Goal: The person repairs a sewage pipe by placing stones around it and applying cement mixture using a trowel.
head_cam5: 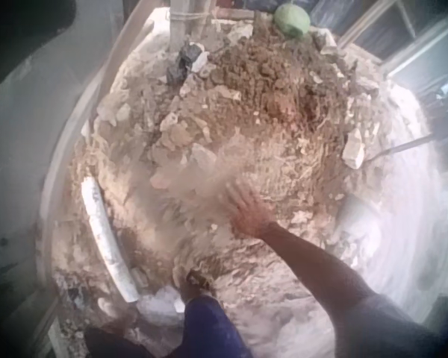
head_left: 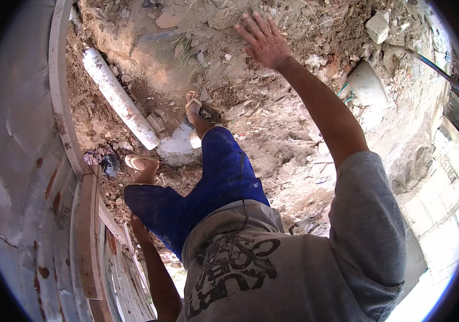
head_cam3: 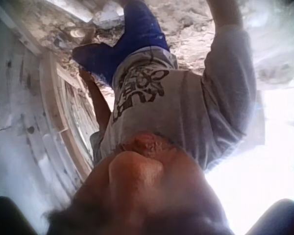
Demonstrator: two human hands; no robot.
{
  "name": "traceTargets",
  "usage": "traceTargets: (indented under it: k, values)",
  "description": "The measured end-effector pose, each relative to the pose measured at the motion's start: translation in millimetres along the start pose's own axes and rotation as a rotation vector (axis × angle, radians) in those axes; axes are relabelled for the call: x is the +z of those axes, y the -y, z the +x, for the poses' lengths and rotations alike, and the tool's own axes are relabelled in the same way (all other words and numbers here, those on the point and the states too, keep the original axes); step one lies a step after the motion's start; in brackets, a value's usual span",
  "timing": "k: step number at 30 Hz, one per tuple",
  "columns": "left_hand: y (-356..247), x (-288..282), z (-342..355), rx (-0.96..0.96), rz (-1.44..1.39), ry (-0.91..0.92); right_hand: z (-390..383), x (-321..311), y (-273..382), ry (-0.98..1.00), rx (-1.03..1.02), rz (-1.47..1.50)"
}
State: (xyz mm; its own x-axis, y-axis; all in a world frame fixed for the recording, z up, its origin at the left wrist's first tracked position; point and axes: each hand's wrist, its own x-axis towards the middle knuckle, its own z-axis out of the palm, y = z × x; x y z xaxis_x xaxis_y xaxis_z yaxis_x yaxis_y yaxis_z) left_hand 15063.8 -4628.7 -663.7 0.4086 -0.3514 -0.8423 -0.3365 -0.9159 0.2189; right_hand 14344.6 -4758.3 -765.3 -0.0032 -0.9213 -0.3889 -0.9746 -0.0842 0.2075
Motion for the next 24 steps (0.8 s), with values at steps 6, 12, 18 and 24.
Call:
traceTargets:
  k: [6, 12, 18, 24]
  values:
    - [37, 15, -18, 0.103, -0.208, -0.022, 25, 12, 29, 0.244, -0.076, -0.171]
    - [74, 64, -45, -0.138, -0.358, -0.041, 38, 26, 27, 0.373, -0.027, -0.316]
    - [151, 131, -37, -0.157, -0.498, 0.009, 36, 94, -5, -0.364, -0.216, -0.061]
    - [326, 262, -52, -0.282, -0.956, -0.302, 56, 88, 17, -0.462, -0.395, -0.173]
